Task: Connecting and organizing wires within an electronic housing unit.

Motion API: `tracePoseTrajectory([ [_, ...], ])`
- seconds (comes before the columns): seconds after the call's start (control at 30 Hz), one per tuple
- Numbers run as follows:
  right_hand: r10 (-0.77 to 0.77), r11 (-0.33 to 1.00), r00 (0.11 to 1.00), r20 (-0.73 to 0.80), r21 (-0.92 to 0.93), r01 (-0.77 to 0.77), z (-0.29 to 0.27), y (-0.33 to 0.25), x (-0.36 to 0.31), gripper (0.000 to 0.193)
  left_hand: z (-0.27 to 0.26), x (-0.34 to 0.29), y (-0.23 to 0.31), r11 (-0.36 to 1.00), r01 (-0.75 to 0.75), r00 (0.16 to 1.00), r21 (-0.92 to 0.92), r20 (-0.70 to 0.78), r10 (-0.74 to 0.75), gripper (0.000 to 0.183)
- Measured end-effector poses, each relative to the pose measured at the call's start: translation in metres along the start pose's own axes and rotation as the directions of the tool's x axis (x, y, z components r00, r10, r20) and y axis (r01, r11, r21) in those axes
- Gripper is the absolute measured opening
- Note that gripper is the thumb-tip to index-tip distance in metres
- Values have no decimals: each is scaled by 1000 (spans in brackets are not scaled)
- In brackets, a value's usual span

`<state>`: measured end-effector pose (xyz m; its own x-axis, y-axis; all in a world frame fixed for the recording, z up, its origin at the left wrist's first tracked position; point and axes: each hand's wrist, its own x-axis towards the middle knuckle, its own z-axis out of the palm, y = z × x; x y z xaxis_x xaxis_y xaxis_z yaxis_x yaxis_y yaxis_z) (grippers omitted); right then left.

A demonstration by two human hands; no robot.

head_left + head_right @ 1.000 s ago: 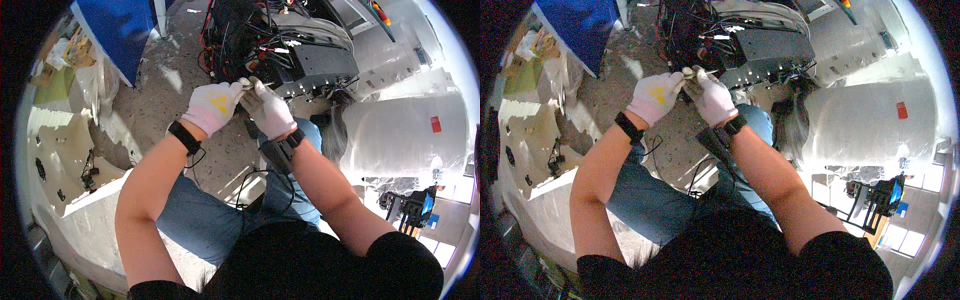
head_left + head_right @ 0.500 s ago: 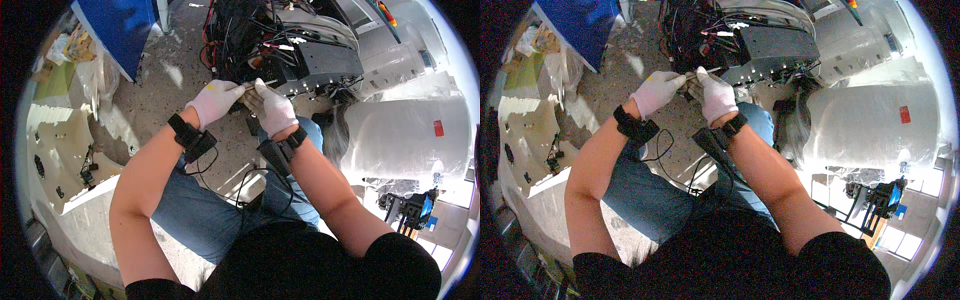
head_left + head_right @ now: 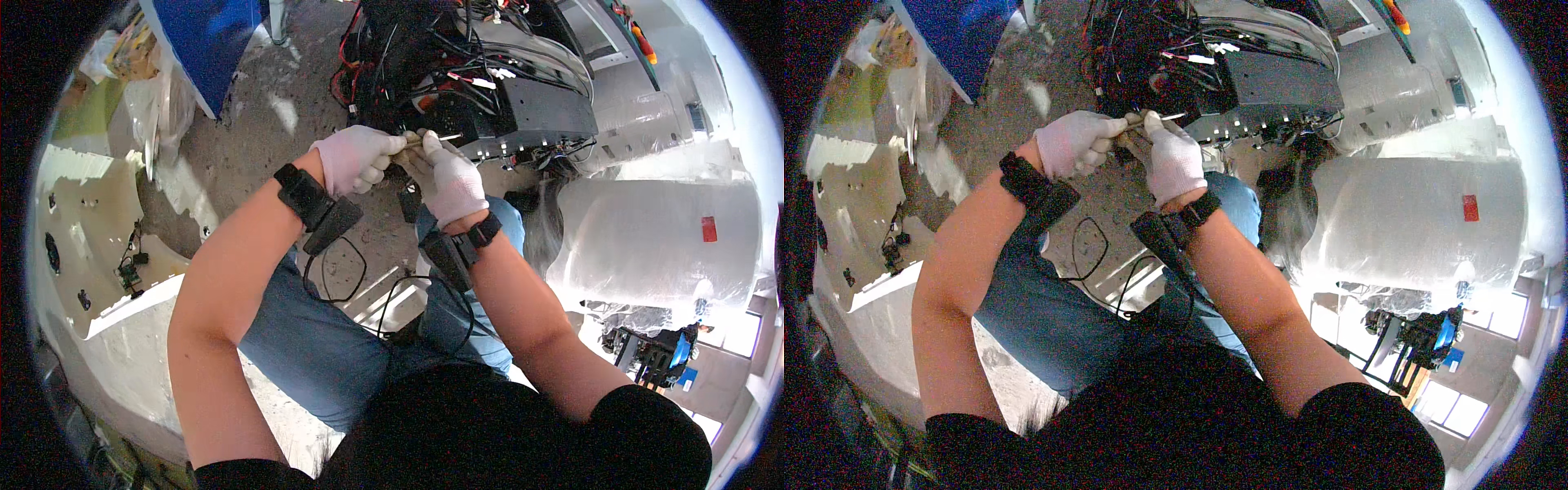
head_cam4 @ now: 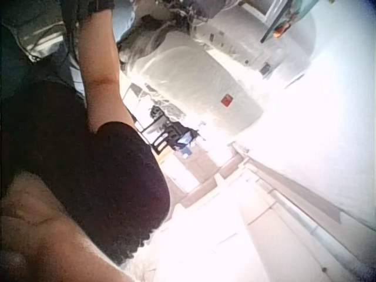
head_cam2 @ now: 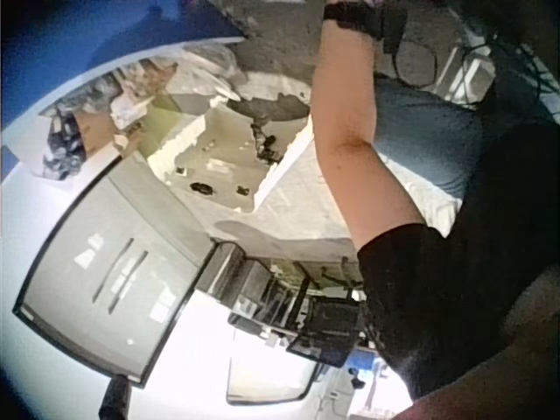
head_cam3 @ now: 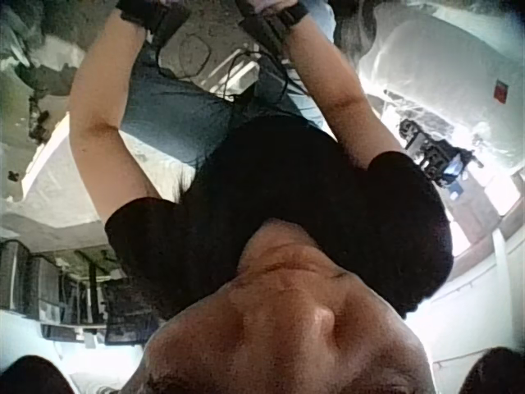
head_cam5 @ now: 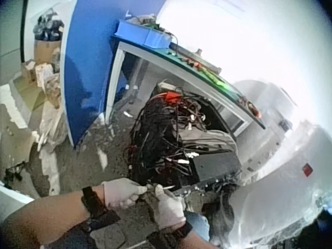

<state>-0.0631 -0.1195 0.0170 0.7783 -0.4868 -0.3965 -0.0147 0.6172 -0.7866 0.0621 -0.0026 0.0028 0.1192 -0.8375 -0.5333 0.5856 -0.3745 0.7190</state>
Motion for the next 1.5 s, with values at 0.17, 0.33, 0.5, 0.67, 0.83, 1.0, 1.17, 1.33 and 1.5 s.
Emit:
tracePoseTrajectory([
  [0.17,57,954,972,-226,-276,-120,5,-9,1,25,-8,2,8,967,222,951,-126,248,-186,28],
  [0.33,82,987,981,-175,-125,-105,6,-8,2,23,20,-8,2,390,-206,830,897,-51,555,26],
  [0.5,124,989,983,-138,-59,-133,0,-11,2,21,37,-10,-5,-184,35,493,982,144,858,21],
  [0.67,48,976,998,50,208,-58,-3,-5,-2,21,19,-5,-5,-117,-122,586,986,167,793,20],
  [0.83,62,997,996,-59,57,-59,-3,-5,0,22,13,3,-7,-2,-199,638,980,131,758,20],
  [1.0,76,984,990,-117,-153,-94,-6,-14,1,21,12,3,-3,509,-322,841,798,-5,541,34],
  [1.17,113,979,989,-95,-157,-127,-14,-11,1,23,3,5,7,902,-43,998,430,-25,60,35],
  [1.33,-125,977,991,52,-170,132,-12,1,5,24,13,2,5,401,-361,807,842,68,586,29],
  [1.5,57,992,997,-55,114,-50,-8,-3,-2,23,39,-7,-6,-227,92,421,970,169,891,15],
])
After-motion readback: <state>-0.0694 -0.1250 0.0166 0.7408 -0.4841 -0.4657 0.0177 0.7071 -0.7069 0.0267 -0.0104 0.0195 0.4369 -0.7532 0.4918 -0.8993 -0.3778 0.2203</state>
